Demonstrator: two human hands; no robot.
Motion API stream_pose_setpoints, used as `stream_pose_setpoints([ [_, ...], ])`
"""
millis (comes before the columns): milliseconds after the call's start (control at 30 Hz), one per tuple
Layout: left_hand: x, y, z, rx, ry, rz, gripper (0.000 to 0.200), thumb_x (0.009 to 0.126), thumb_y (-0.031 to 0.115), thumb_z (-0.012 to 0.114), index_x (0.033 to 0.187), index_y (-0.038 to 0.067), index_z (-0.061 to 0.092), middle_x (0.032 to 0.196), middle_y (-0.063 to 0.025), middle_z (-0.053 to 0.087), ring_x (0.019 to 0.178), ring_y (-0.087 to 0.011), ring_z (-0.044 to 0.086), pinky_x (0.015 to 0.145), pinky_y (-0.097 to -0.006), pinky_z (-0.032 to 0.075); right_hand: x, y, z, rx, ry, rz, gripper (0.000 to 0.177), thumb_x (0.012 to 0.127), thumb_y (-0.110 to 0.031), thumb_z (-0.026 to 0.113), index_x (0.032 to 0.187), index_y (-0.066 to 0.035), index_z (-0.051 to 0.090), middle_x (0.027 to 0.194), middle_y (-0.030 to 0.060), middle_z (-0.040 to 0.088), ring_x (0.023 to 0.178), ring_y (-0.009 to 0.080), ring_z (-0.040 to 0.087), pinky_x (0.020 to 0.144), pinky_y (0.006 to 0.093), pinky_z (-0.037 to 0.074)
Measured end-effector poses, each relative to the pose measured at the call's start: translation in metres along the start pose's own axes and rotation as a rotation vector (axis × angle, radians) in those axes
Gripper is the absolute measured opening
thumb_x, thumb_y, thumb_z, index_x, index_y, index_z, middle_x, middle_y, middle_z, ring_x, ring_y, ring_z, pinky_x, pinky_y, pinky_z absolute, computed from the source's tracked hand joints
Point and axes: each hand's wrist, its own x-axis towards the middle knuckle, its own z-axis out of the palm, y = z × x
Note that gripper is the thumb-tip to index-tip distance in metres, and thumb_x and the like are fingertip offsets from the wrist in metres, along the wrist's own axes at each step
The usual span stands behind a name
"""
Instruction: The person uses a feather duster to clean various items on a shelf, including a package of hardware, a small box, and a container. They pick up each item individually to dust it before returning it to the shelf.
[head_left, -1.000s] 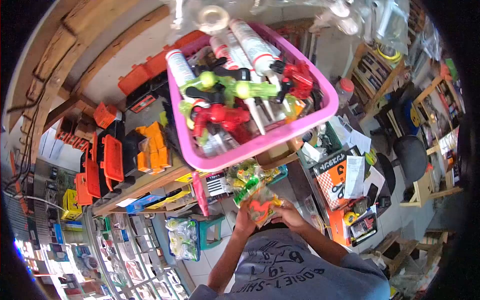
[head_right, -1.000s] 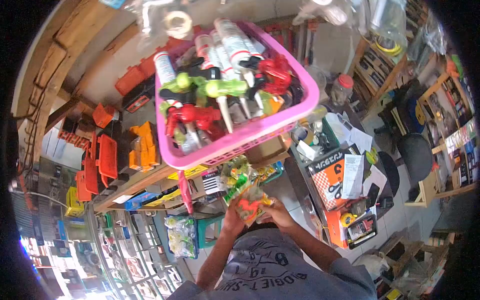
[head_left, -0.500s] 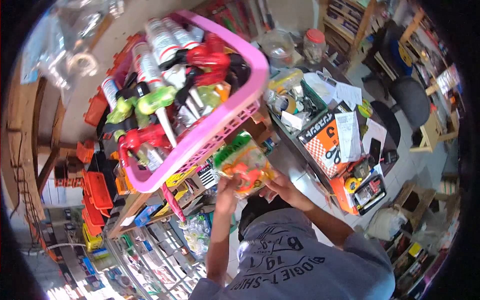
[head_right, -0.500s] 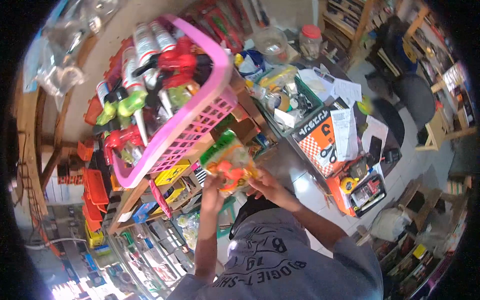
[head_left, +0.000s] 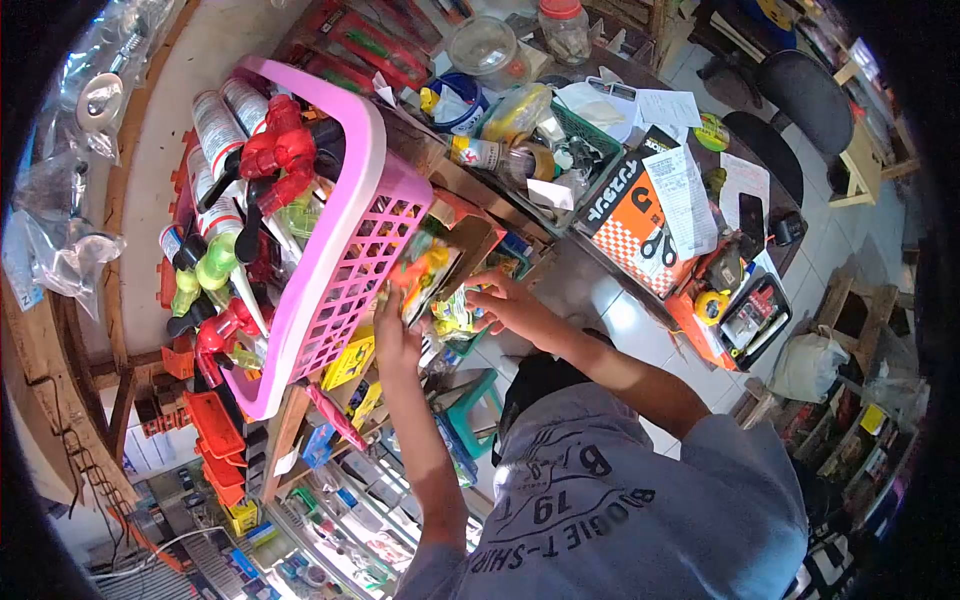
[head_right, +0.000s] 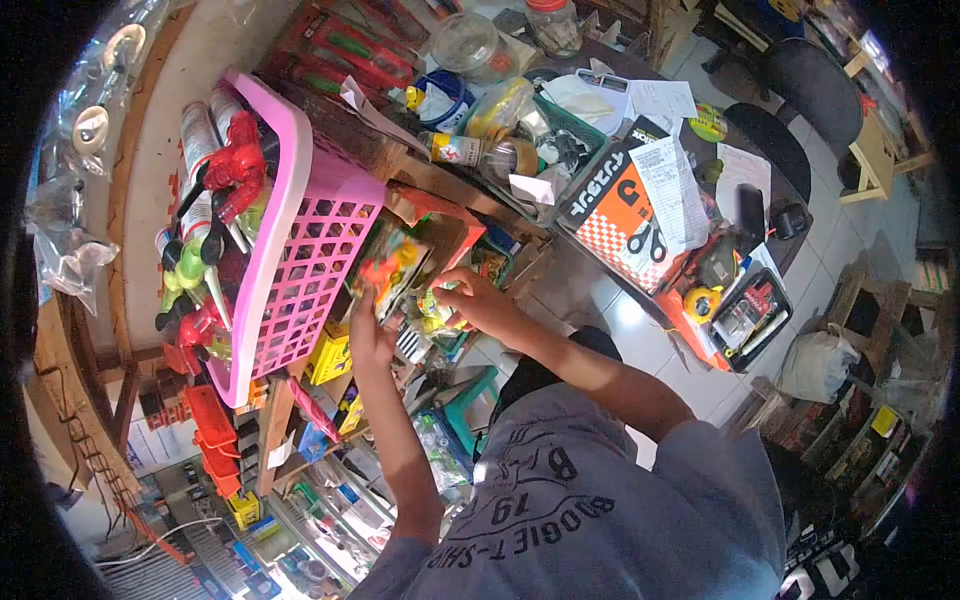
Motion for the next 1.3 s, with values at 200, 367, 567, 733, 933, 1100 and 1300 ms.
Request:
stream_pose_setpoints([
  [200, 0.091, -0.009, -0.004, -0.025, -0.025, 0.149, 0.029, 0.092, 0.025, 0.061, 0.119, 0.017, 0.055, 0.109, -0.0021, 0.062, 0.087, -0.0169, 0.063, 0.063, -0.0363, 0.051, -0.015, 0.027, -0.004, -0.04, -0.056, 0.067, 0.04, 0.095, -0.036, 0.054, 0.124, -0.009, 0.049, 0.108, 0.008, 0.063, 0.08, 0.0134, 0.066, 0.066, 0.0271, 0.05],
  [367, 0.142, -0.004, 0.013, -0.553, -0.232, 0.172, 0.043, 0.094, 0.017, 0.054, 0.134, 0.008, 0.04, 0.131, -0.0128, 0.05, 0.123, -0.0266, 0.046, 0.098, -0.0451, 0.046, -0.039, 0.066, -0.005, -0.003, -0.043, 0.115, 0.044, 0.094, -0.042, 0.054, 0.121, -0.007, 0.052, 0.106, 0.0097, 0.064, 0.078, 0.0154, 0.065, 0.063, 0.0296, 0.049],
  [567, 0.137, -0.042, 0.052, 0.145, 0.11, 0.658, 0.053, 0.078, -0.011, 0.06, 0.126, 0.006, 0.047, 0.12, -0.0098, 0.058, 0.108, -0.0277, 0.058, 0.09, -0.0381, 0.05, -0.058, 0.09, -0.012, -0.034, -0.044, 0.175, 0.04, 0.095, -0.038, 0.055, 0.117, -0.005, 0.053, 0.099, 0.0094, 0.062, 0.08, 0.0153, 0.062, 0.065, 0.0287, 0.05],
  [733, 0.137, -0.035, 0.04, 1.399, -0.006, 0.7, 0.052, 0.077, 0.02, 0.058, 0.123, -0.002, 0.05, 0.13, -0.0274, 0.047, 0.12, -0.048, 0.042, 0.106, -0.0538, 0.026, -0.061, 0.085, -0.025, -0.063, -0.023, 0.167, 0.037, 0.094, -0.035, 0.056, 0.117, -0.006, 0.054, 0.101, 0.0075, 0.063, 0.08, 0.0139, 0.063, 0.065, 0.0273, 0.049],
  [933, 0.119, -0.035, 0.044, 1.657, 0.197, 0.977, 0.057, 0.081, 0.012, 0.058, 0.136, 0.007, 0.04, 0.139, -0.0245, 0.038, 0.129, -0.0441, 0.034, 0.109, -0.0514, 0.026, -0.049, 0.067, -0.036, -0.086, 0.048, 0.122, 0.037, 0.093, -0.029, 0.059, 0.113, 0.002, 0.055, 0.095, 0.0092, 0.063, 0.081, 0.0153, 0.06, 0.069, 0.0301, 0.053],
  [1100, 0.139, -0.034, 0.036, 1.759, 0.097, 0.869, 0.048, 0.082, 0.015, 0.057, 0.128, 0.007, 0.048, 0.131, -0.025, 0.047, 0.123, -0.0438, 0.042, 0.103, -0.0525, 0.032, -0.039, 0.061, -0.041, -0.074, 0.093, 0.046, 0.038, 0.092, -0.03, 0.06, 0.115, 0.0, 0.055, 0.095, 0.0087, 0.063, 0.085, 0.0164, 0.061, 0.067, 0.0297, 0.053],
  [1300, 0.136, -0.03, 0.049, 1.715, 0.178, 1.123, 0.032, 0.083, 0.018, 0.055, 0.111, 0.004, 0.06, 0.109, -0.0245, 0.061, 0.101, -0.0448, 0.057, 0.088, -0.0523, 0.044, -0.04, 0.06, -0.049, -0.046, 0.164, 0.094, 0.036, 0.093, -0.03, 0.059, 0.116, -0.003, 0.055, 0.104, 0.0098, 0.063, 0.091, 0.0163, 0.064, 0.066, 0.0283, 0.053],
])
